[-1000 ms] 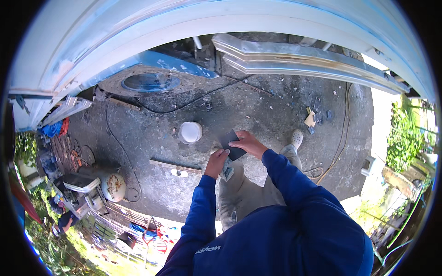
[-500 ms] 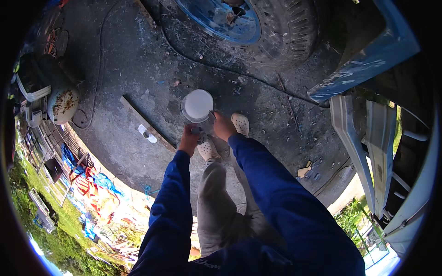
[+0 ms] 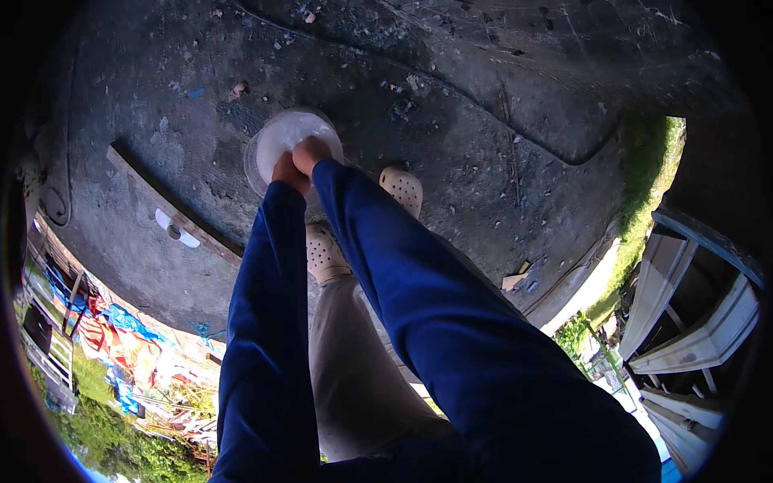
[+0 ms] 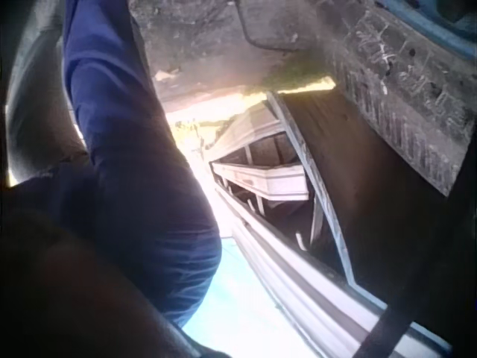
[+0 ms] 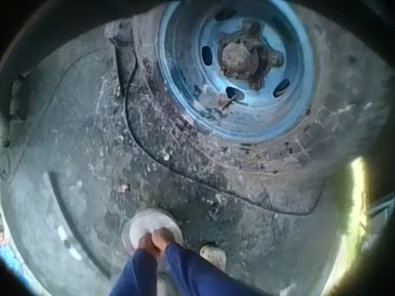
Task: The person sands the exterior side panel of a white vehicle using a sanding block and a cloth. They repeatedly wipe the surface, dip the sanding block into a bucket of water, and continue sanding different sections of the panel.
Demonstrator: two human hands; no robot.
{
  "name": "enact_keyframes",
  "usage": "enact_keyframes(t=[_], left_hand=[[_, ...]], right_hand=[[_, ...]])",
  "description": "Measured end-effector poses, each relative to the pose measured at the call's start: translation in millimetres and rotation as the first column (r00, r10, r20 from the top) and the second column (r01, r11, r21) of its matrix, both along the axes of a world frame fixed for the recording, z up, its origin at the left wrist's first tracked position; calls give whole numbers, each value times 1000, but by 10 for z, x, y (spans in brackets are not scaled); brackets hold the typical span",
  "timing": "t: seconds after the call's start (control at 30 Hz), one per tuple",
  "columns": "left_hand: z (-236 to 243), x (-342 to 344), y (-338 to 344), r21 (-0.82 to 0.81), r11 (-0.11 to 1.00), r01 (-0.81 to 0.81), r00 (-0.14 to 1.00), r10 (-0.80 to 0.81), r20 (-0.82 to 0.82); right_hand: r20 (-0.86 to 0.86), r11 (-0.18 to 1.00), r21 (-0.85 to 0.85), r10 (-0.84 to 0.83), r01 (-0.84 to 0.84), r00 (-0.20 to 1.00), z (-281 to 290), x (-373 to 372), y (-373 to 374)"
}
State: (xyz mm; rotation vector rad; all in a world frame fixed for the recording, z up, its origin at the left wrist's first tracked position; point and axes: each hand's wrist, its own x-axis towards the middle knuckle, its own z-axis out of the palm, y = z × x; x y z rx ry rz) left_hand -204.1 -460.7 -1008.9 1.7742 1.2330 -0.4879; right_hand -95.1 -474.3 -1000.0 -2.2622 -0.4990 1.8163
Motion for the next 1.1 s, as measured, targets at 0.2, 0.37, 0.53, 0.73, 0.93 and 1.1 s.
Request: enact_keyframes(t=[0.2, 0.37, 0.53, 0.73, 0.93, 1.1], left_hand=[[759, 284, 40, -461, 572, -678, 623, 781, 53], [1949, -468, -50, -454, 431, -780, 410, 899, 150], [4064, -381, 47, -825, 125, -551, 243, 970, -14], [5386, -541, -80, -586, 612, -532, 484, 787, 383], [6194, -234, 74, -122, 966, -227, 908, 255, 332], [5974, 289, -141, 360, 909, 209, 878, -336, 340]], right_hand=[[225, 965, 123, 200, -231, 954, 345, 267, -264], [-215, 972, -125, -224, 201, 951, 2287, 278, -89], [129, 966, 256, 8, -41, 992, 3255, 439, -707], [137, 982, 185, -58, 32, 989, 5518, 1002, -1131], [233, 822, 369, -533, 433, 813, 7222, 1664, -2476], [-289, 335, 429, -828, 839, 479, 7685, 1875, -4175]])
